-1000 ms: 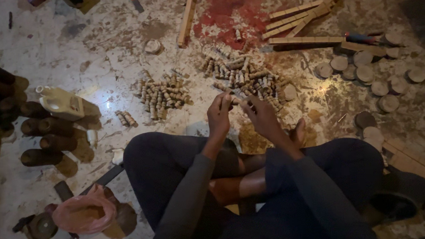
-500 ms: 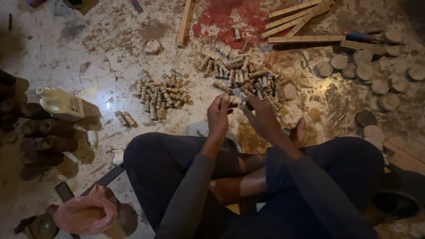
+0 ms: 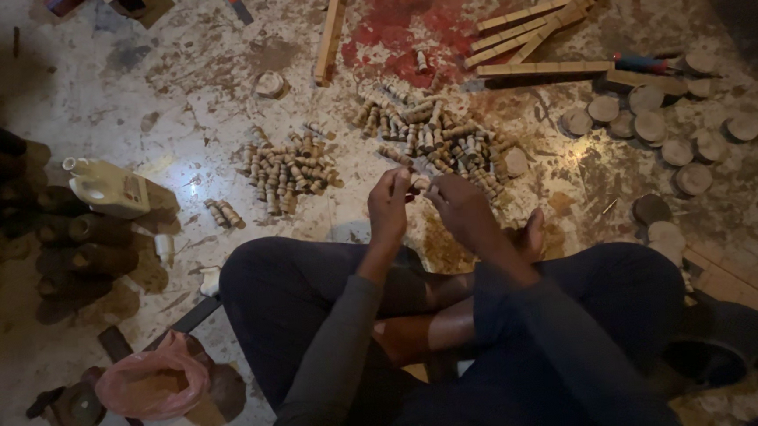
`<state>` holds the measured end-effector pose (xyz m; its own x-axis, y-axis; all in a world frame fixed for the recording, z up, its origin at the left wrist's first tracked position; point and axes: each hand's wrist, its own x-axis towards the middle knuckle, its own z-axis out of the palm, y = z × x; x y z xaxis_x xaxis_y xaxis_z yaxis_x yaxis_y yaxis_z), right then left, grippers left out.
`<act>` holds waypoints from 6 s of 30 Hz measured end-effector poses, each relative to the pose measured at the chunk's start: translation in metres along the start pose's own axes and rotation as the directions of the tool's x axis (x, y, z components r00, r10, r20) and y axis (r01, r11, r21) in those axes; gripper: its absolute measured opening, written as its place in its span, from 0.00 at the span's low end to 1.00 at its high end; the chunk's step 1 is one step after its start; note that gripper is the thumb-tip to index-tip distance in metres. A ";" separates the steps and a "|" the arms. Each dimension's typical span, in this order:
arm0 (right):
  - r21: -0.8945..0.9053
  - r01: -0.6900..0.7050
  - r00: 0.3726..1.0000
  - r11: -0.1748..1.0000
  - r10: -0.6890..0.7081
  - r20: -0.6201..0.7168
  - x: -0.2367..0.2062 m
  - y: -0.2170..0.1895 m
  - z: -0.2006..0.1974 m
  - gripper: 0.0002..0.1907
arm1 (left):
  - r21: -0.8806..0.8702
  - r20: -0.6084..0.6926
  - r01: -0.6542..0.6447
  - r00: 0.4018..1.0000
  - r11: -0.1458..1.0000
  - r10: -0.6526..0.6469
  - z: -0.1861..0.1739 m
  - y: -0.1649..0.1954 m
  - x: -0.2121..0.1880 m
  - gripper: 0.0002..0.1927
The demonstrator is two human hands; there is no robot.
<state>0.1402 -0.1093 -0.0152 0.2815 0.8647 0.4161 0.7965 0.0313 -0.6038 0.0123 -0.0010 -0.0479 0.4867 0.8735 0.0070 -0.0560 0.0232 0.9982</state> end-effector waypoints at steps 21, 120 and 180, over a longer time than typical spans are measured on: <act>-0.118 0.258 0.966 0.959 -0.255 0.040 0.010 -0.015 -0.013 0.09 | -0.254 -0.019 0.476 0.868 0.842 -0.497 -0.014 0.009 0.007 0.15; 0.280 -0.399 0.903 0.873 0.321 0.284 0.001 0.043 0.011 0.22 | -0.046 0.182 0.030 0.983 0.998 -0.021 0.005 0.020 -0.012 0.21; 0.615 -0.540 0.842 0.575 0.388 0.376 0.000 0.044 0.024 0.21 | 0.210 0.026 -0.139 0.990 0.968 0.137 0.008 0.040 -0.019 0.19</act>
<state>0.1629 -0.0959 -0.0578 0.3446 0.9283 -0.1395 -0.0236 -0.1400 -0.9899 0.0079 -0.0209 -0.0080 0.4971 0.8555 0.1452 0.0606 -0.2012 0.9777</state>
